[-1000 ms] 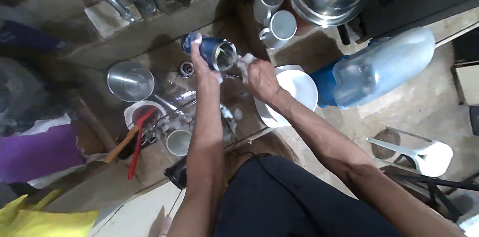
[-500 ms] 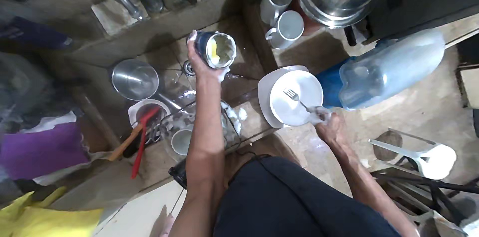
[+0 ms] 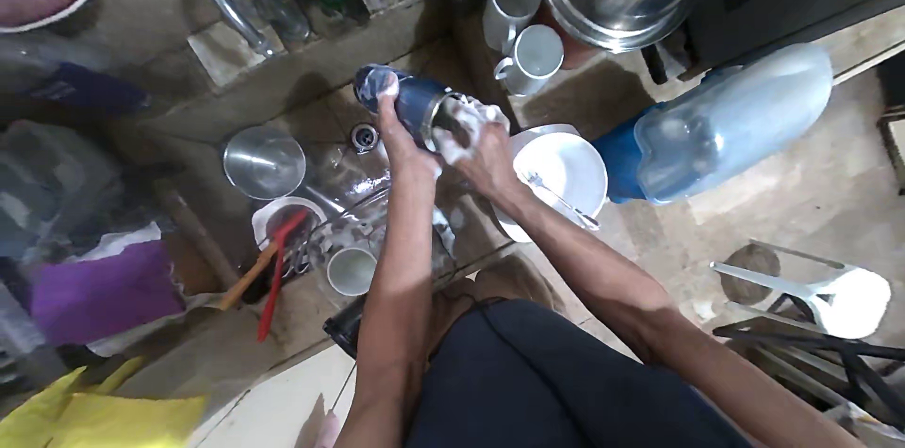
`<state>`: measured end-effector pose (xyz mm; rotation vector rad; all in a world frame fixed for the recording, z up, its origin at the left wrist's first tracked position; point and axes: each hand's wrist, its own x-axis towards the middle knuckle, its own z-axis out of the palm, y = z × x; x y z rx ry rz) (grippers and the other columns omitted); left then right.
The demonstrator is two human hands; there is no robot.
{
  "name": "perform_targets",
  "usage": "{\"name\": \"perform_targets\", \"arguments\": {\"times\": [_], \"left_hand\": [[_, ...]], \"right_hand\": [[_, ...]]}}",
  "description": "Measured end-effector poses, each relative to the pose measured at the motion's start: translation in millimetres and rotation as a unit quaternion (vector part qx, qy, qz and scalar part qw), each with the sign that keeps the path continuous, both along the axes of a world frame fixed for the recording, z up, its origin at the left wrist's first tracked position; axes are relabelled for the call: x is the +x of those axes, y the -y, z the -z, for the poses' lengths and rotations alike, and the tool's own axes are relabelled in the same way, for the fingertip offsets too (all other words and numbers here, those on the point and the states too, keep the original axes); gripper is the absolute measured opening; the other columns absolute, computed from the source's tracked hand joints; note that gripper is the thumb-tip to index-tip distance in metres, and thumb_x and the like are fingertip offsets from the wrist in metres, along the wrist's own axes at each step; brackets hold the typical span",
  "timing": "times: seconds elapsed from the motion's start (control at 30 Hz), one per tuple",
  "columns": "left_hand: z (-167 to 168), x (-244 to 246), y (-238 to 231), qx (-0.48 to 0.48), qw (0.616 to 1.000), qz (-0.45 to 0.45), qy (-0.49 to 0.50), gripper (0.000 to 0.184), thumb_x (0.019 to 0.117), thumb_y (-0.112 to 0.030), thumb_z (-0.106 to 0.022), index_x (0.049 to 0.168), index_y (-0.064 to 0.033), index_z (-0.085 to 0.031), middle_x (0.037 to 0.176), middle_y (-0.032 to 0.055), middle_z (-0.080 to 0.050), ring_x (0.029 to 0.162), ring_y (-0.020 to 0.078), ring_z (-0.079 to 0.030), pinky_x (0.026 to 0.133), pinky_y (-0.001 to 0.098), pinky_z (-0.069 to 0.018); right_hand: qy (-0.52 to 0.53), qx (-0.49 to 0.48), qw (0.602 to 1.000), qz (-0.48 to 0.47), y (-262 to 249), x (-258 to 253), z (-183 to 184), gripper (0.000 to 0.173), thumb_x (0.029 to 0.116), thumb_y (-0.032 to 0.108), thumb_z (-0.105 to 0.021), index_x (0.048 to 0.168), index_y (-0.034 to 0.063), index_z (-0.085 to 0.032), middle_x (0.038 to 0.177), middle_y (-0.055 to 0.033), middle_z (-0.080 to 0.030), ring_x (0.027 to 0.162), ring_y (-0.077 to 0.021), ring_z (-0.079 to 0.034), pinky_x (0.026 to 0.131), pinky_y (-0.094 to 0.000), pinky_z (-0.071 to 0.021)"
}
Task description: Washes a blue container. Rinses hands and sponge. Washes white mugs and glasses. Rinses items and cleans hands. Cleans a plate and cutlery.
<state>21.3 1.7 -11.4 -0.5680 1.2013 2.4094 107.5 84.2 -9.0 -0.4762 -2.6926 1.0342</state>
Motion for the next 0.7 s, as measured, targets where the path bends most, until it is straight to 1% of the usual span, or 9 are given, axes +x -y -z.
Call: {"name": "perform_targets", "arguments": {"times": [0.03, 0.1, 0.2, 0.33, 0.43, 0.5, 0.53, 0.63, 0.7], "left_hand": [[-1.2, 4.6, -1.6, -0.012, 1.000, -0.001, -0.012, 0.038, 0.1047, -0.041, -0.050, 0.128, -0.0120, -0.057, 0.110, 0.0082, -0.067, 0.101, 0.0198, -0.068, 0.086, 0.0442, -0.0591], [-2.7, 10.8, -4.0, -0.037, 0.999, 0.006, -0.020, 0.038, 0.1051, -0.039, -0.050, 0.131, -0.0125, -0.056, 0.113, 0.0070, -0.067, 0.103, 0.0176, -0.067, 0.087, 0.0410, -0.0585], [-0.8, 15.2, -3.4, -0.056, 0.997, 0.038, -0.020, 0.043, 0.1030, -0.040, -0.055, 0.136, -0.0131, -0.054, 0.117, 0.0076, -0.065, 0.105, 0.0180, -0.066, 0.088, 0.0411, -0.0580], [-1.2, 15.4, -8.0, -0.067, 0.996, 0.052, -0.016, 0.044, 0.1025, -0.039, -0.056, 0.137, -0.0113, -0.054, 0.120, 0.0087, -0.065, 0.108, 0.0195, -0.066, 0.089, 0.0422, -0.0582], [2.5, 6.9, -5.5, -0.088, 0.995, 0.052, 0.011, 0.043, 0.1054, -0.042, -0.050, 0.135, -0.0113, -0.053, 0.116, 0.0086, -0.066, 0.104, 0.0196, -0.066, 0.087, 0.0438, -0.0585], [11.1, -2.8, 2.7, -0.103, 0.991, 0.065, 0.052, 0.049, 0.1031, -0.047, -0.053, 0.137, -0.0121, -0.054, 0.119, 0.0102, -0.067, 0.107, 0.0227, -0.066, 0.088, 0.0478, -0.0579], [16.9, -6.0, 8.6, -0.096, 0.989, 0.079, 0.076, 0.050, 0.1011, -0.049, -0.055, 0.136, -0.0134, -0.055, 0.118, 0.0105, -0.067, 0.107, 0.0245, -0.067, 0.087, 0.0502, -0.0582], [28.0, 1.1, 30.8, -0.082, 0.980, 0.162, 0.087, 0.050, 0.0959, -0.047, -0.062, 0.134, -0.0153, -0.057, 0.114, 0.0116, -0.069, 0.101, 0.0272, -0.069, 0.081, 0.0515, -0.0598], [5.3, 14.4, 40.8, -0.081, 0.964, 0.252, -0.021, 0.045, 0.1015, -0.034, -0.053, 0.136, -0.0054, -0.052, 0.114, 0.0170, -0.068, 0.098, 0.0262, -0.070, 0.076, 0.0441, -0.0611]], "right_hand": [[0.016, -0.011, 1.000, 0.015, 6.0, -9.5, 1.1, 0.038, 0.0936, 0.036, -0.068, 0.119, 0.0082, -0.075, 0.119, -0.0110, -0.073, 0.121, -0.0296, -0.064, 0.115, -0.0560, -0.0368], [0.062, -0.077, 0.994, 0.056, 11.7, -19.2, -2.7, 0.033, 0.0873, 0.023, -0.075, 0.112, 0.0009, -0.073, 0.108, -0.0185, -0.073, 0.109, -0.0337, -0.068, 0.104, -0.0551, -0.0477], [0.094, -0.155, 0.979, 0.090, 11.7, -24.3, -0.4, 0.027, 0.0866, 0.012, -0.072, 0.108, -0.0034, -0.070, 0.103, -0.0216, -0.071, 0.102, -0.0346, -0.068, 0.093, -0.0540, -0.0525], [-0.012, -0.162, 0.985, 0.059, 9.9, -14.9, 15.6, 0.024, 0.0858, 0.011, -0.073, 0.105, -0.0026, -0.074, 0.103, -0.0199, -0.073, 0.102, -0.0303, -0.070, 0.095, -0.0494, -0.0533], [-0.031, -0.236, 0.971, 0.030, 3.6, 7.4, 11.9, 0.030, 0.0880, 0.017, -0.077, 0.111, -0.0018, -0.072, 0.109, -0.0152, -0.072, 0.105, -0.0189, -0.068, 0.097, -0.0381, -0.0553], [-0.021, -0.283, 0.959, 0.027, -5.1, 22.7, -5.8, 0.031, 0.0917, 0.018, -0.074, 0.116, -0.0013, -0.069, 0.109, -0.0107, -0.072, 0.103, -0.0120, -0.068, 0.094, -0.0325, -0.0566], [-0.028, -0.292, 0.956, 0.034, -10.9, 29.4, -11.0, 0.030, 0.0929, 0.018, -0.070, 0.117, -0.0010, -0.067, 0.105, -0.0078, -0.070, 0.098, -0.0090, -0.067, 0.089, -0.0307, -0.0565], [-0.083, -0.319, 0.939, 0.095, -29.2, 42.2, -6.4, 0.032, 0.0908, 0.018, -0.068, 0.117, 0.0004, -0.063, 0.101, -0.0065, -0.069, 0.094, -0.0123, -0.068, 0.085, -0.0364, -0.0598], [-0.102, -0.325, 0.930, 0.136, -40.2, 46.0, -5.2, 0.040, 0.0900, 0.016, -0.068, 0.125, 0.0000, -0.058, 0.108, -0.0091, -0.068, 0.098, -0.0155, -0.068, 0.085, -0.0385, -0.0605]]}}
